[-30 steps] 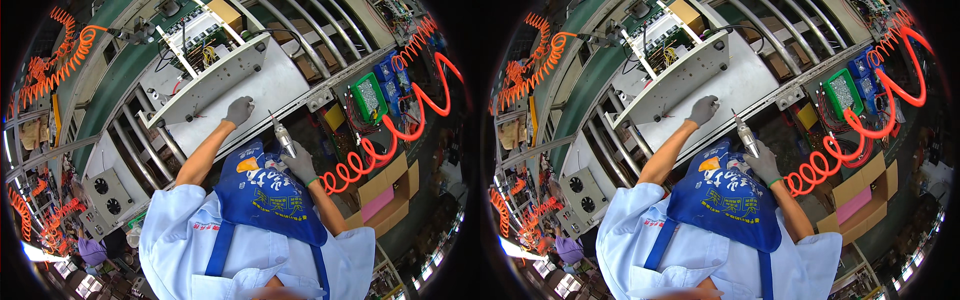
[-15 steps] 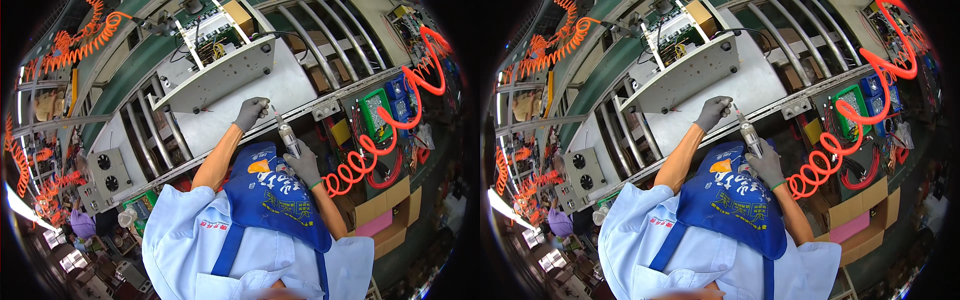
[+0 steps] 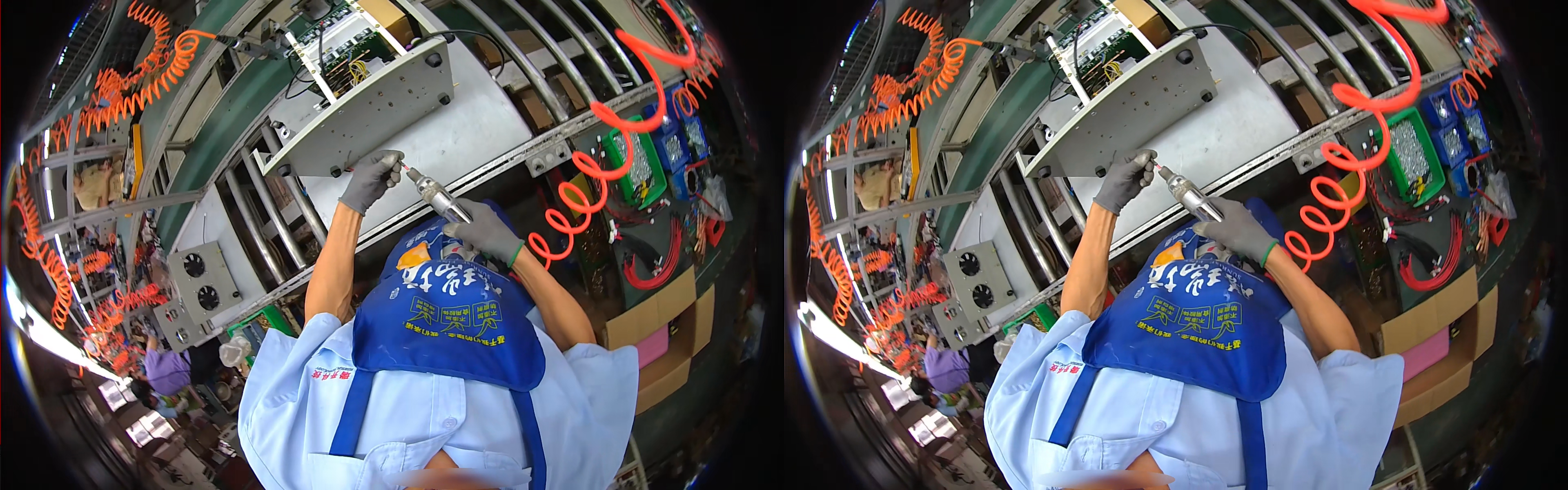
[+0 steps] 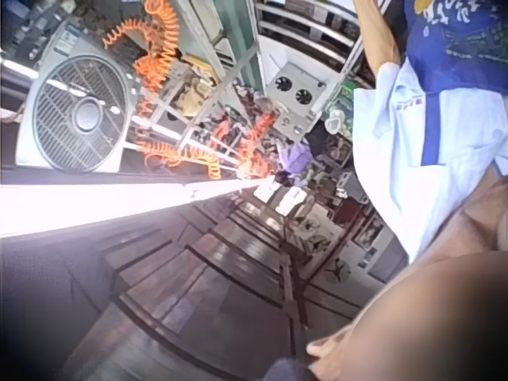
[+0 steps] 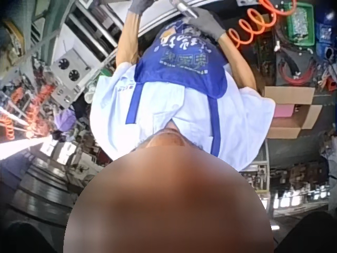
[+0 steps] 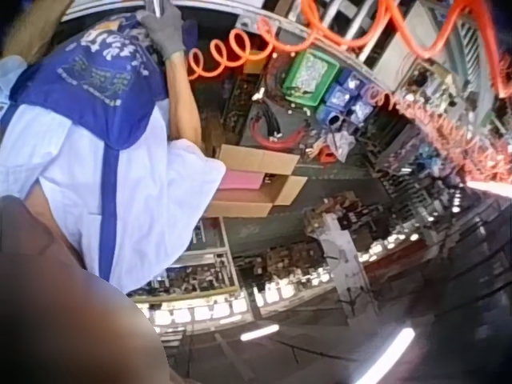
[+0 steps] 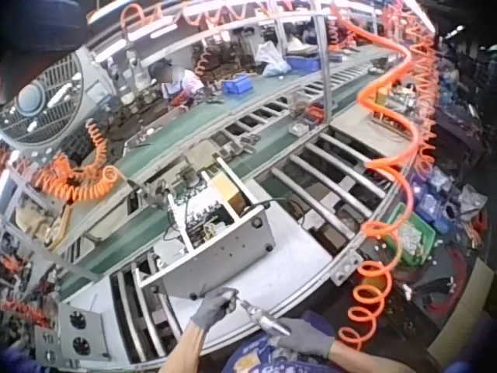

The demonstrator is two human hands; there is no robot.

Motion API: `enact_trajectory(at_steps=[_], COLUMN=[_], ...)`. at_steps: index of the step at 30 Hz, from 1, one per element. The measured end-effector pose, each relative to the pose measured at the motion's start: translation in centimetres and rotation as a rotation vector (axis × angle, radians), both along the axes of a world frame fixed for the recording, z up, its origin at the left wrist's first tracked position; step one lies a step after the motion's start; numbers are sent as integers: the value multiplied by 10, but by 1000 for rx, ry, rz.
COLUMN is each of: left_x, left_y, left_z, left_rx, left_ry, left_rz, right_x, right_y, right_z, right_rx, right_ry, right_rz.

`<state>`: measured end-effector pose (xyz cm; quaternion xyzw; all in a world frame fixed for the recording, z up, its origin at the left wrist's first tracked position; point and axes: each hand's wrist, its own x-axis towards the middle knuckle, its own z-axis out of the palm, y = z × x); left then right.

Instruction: Assembling electronic components including circuit boards and fans into a metal chassis using a pneumatic screwdriver on a factory line.

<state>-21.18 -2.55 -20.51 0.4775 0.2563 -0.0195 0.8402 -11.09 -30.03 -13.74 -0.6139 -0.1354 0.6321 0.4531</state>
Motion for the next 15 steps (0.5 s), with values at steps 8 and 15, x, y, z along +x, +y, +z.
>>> enact_trajectory(at_steps=[8, 15], left_x=[-2, 4], left_y=[21, 78], left_z=[89, 116], left_rx=[1001, 1936], left_ry=[313, -86], left_rz=[75, 323], right_x=[-24, -24], right_y=[56, 103], right_z=[-49, -69], right_rx=[95, 22], right_ry=[-494, -522], right_rz=[-132, -72])
